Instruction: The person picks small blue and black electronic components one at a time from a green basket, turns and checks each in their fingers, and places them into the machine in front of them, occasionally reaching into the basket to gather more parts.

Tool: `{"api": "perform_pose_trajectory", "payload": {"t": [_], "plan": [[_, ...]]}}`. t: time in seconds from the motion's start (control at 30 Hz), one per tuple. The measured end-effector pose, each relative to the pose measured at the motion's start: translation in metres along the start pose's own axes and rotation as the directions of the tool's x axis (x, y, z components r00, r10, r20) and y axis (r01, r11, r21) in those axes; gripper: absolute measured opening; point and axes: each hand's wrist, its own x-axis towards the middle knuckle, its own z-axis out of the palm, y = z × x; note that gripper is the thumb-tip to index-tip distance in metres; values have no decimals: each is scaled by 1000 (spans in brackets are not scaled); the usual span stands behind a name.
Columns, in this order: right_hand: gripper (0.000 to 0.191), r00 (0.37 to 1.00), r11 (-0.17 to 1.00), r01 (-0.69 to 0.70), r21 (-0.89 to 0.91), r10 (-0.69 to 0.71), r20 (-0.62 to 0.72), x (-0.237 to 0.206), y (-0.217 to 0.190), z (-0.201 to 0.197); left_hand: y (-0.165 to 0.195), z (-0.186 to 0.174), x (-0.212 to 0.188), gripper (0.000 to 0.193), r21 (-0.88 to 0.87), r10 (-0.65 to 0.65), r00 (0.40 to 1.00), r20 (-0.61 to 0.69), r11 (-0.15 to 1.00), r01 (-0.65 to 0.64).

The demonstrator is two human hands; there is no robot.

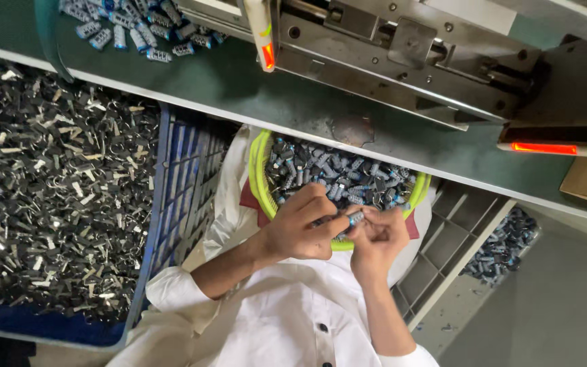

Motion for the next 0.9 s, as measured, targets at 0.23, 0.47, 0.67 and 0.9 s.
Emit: {"api": "perform_pose_trajectory", "payload": {"t": [0.23,0.47,0.67,0.9], "plan": [[37,830,550,-481,683,536,152,24,-8,0,25,-29,10,19,-4,-61,986,-156,998,61],[41,891,888,450,-92,-454,-21,139,-99,23,1,-12,0,20,-516,-747,659,85,533,671],[33,644,329,694,-641,-682,347,222,-112,65,0,3,-42,27,-770,-652,757,36,465,436],[33,705,359,698,-619,-494,508,224,-149,75,-13,12,-56,44,-746,-784,593,181,283,602]]}}
